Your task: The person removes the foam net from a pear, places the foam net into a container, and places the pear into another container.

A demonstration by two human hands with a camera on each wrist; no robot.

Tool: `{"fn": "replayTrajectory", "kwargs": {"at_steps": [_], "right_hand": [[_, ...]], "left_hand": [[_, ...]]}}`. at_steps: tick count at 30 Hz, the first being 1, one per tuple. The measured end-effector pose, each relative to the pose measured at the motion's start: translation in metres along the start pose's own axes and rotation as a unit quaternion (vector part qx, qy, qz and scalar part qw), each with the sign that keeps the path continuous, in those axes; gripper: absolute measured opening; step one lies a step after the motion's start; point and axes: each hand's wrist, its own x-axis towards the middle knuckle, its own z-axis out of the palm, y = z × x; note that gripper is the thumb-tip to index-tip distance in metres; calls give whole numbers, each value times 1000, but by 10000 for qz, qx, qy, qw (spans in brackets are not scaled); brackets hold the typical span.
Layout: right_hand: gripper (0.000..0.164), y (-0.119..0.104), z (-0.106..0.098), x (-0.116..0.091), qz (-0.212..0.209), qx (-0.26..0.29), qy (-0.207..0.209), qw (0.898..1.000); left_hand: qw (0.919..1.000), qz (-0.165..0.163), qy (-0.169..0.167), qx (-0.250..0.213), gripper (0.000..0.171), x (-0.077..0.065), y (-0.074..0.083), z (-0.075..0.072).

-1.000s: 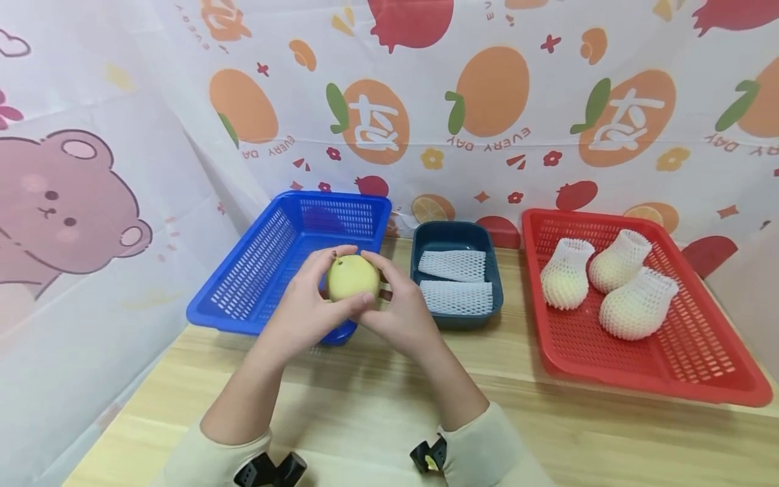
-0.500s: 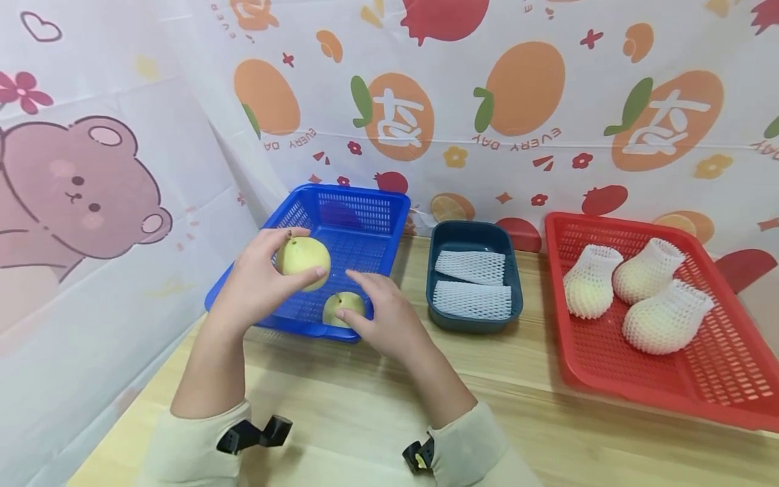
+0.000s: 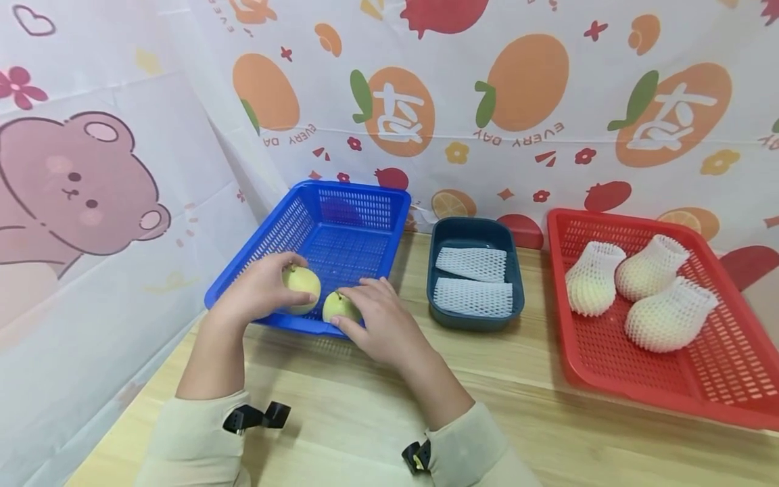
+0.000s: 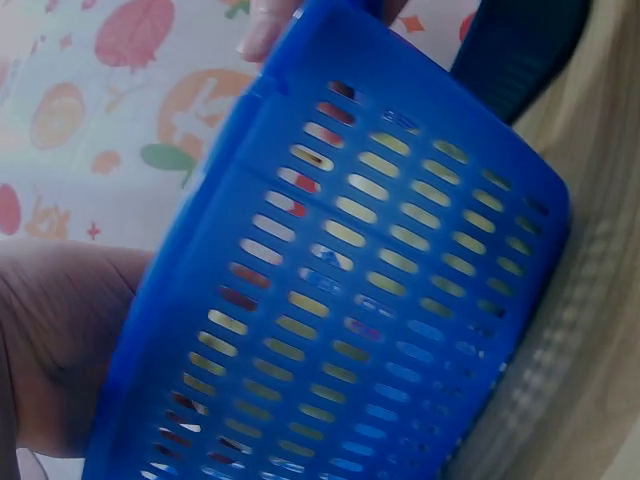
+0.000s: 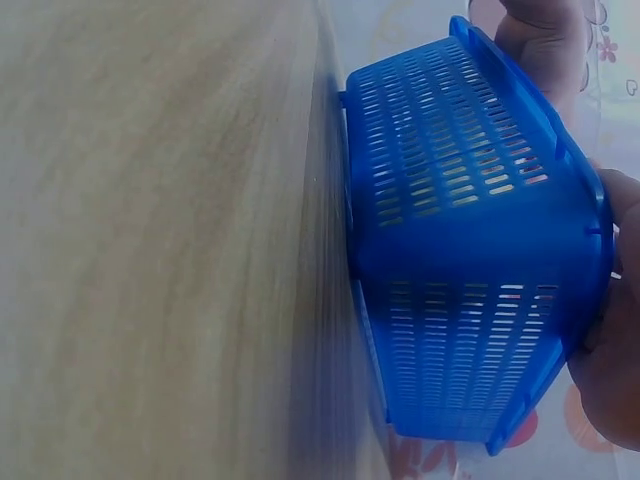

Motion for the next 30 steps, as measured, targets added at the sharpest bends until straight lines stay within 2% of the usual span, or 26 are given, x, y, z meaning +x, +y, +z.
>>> {"fn": "replayTrajectory", "kwargs": {"at_steps": [8, 12, 25, 30], "right_hand": [[48, 2, 2, 1, -29, -50, 20, 10000], [48, 2, 2, 0, -13, -40, 39, 10000], [47, 2, 2, -1, 31, -22, 23, 10000], [47, 2, 3, -1, -17, -33, 51, 10000]], "left_hand": [[9988, -61, -336, 364, 57, 3, -6, 8], [9985, -94, -434, 324, 54, 3, -7, 8], [9989, -260, -392, 37, 37, 0, -2, 2], [9990, -239, -374, 81, 34, 0, -1, 2]]}}
